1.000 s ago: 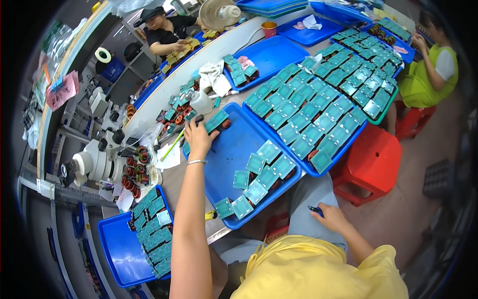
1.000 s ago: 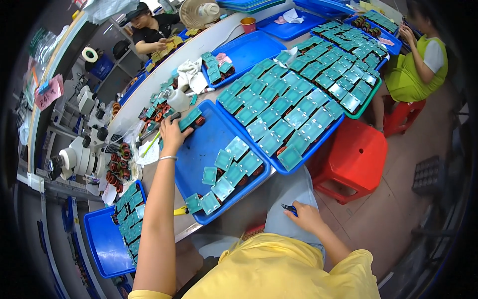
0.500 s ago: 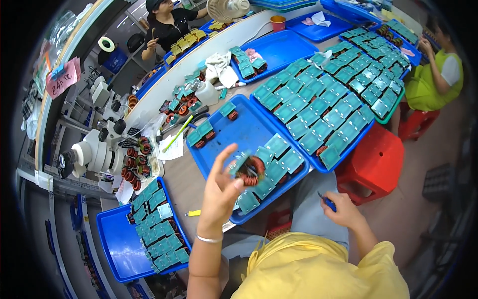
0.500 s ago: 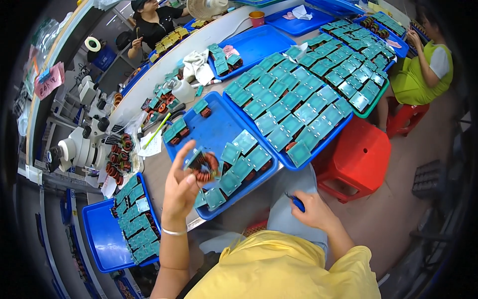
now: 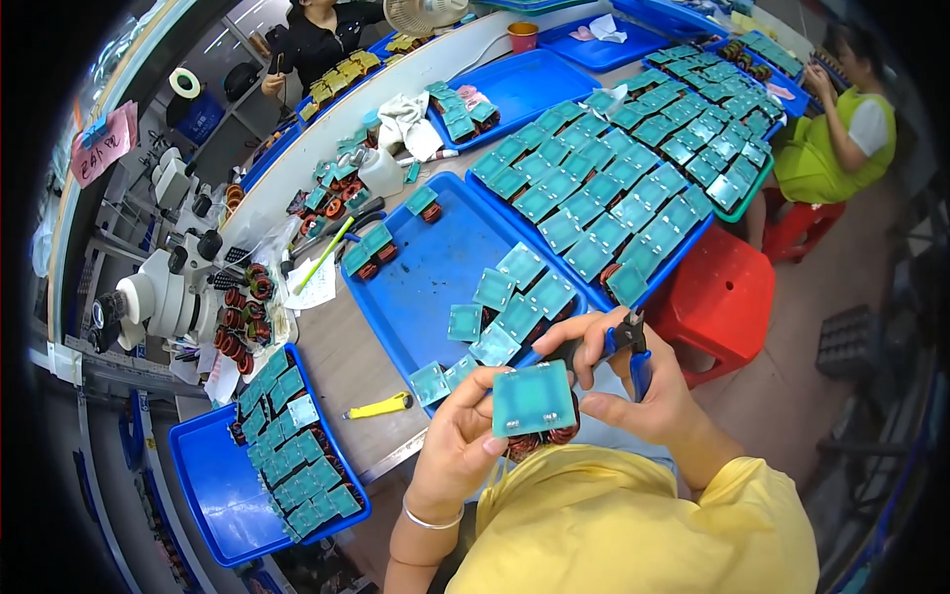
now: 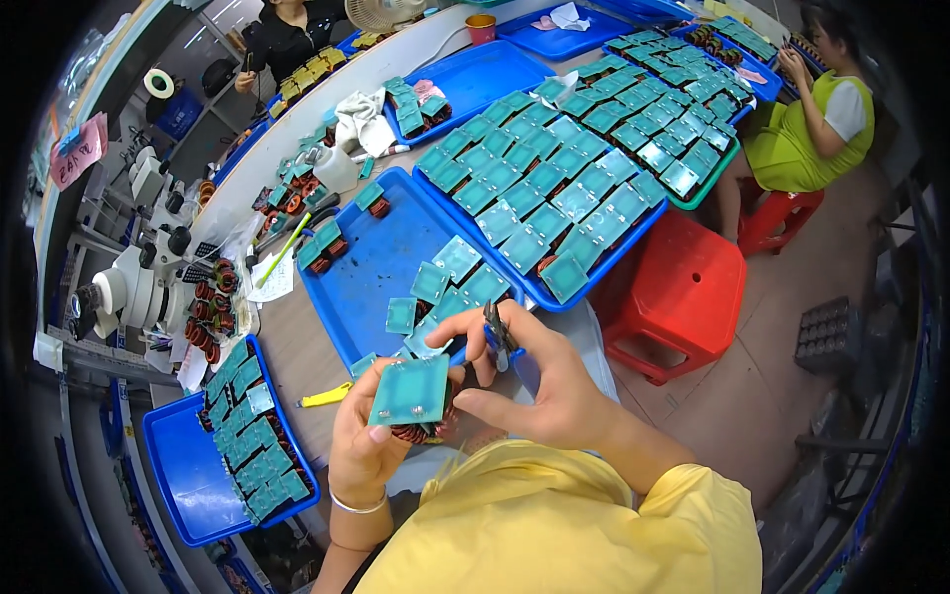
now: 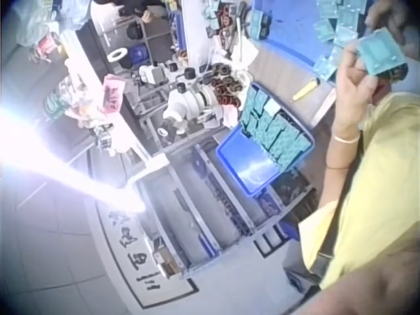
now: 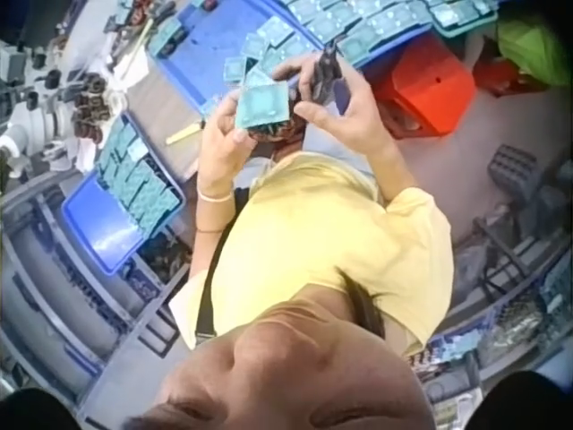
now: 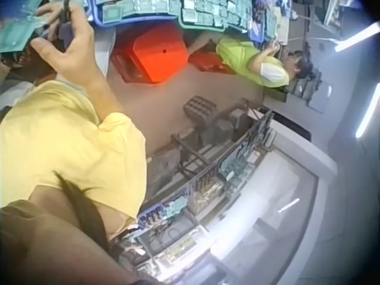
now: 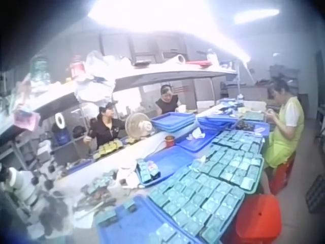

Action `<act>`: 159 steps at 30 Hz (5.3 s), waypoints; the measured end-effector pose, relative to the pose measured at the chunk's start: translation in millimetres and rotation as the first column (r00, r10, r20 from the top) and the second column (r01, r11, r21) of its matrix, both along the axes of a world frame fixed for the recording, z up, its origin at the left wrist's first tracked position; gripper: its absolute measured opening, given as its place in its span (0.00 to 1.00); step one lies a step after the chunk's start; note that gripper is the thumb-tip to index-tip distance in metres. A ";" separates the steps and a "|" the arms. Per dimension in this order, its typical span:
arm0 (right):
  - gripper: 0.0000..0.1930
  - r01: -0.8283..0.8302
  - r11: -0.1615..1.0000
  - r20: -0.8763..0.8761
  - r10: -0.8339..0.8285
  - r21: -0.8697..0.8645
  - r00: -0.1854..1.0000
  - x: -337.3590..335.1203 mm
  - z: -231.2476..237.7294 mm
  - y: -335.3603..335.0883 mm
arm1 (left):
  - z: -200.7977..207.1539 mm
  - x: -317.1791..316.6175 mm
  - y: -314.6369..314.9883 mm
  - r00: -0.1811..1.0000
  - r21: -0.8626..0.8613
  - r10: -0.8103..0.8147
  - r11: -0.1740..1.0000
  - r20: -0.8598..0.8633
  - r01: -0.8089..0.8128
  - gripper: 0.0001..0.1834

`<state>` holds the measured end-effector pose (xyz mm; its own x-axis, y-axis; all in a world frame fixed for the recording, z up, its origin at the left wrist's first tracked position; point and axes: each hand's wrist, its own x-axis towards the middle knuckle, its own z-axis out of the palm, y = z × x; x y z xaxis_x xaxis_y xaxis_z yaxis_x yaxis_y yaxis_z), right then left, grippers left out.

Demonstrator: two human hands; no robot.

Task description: Assembling and trimming electronic components at a workshop station.

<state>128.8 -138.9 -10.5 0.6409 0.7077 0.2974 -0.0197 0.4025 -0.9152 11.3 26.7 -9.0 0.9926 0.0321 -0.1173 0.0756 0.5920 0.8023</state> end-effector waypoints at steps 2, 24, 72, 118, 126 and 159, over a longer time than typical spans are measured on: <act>0.16 -0.036 0.999 -0.039 0.037 0.016 0.999 1.1 1.0 0.4 | -4.0 -2.7 -0.6 0.999 0.001 -0.046 0.999 0.013 0.046 0.33; 0.29 0.259 0.966 0.500 -0.223 -0.001 0.837 -9.6 15.4 -5.6 | 1.5 -8.8 -25.2 0.988 0.120 0.145 0.981 0.046 -0.150 0.43; 0.23 0.425 0.827 0.914 0.240 -0.369 0.326 6.2 11.1 -37.0 | 14.9 7.6 -27.4 0.960 0.903 0.129 0.329 0.247 -0.276 0.30; 0.26 0.385 0.895 0.845 -0.016 -0.226 0.534 10.8 -42.8 -52.9 | 22.0 19.9 -40.9 0.991 0.943 -0.133 0.328 -0.012 0.056 0.28; 0.24 0.513 0.799 0.885 0.048 -0.312 0.464 13.2 -13.7 -56.8 | 27.3 12.2 -44.6 0.999 0.918 -0.035 0.395 -0.014 0.026 0.38; 0.25 0.468 0.843 0.754 -0.122 -0.264 0.645 1.8 -90.5 -63.8 | 10.4 34.1 -54.1 0.961 0.995 -0.275 0.100 0.001 0.027 0.27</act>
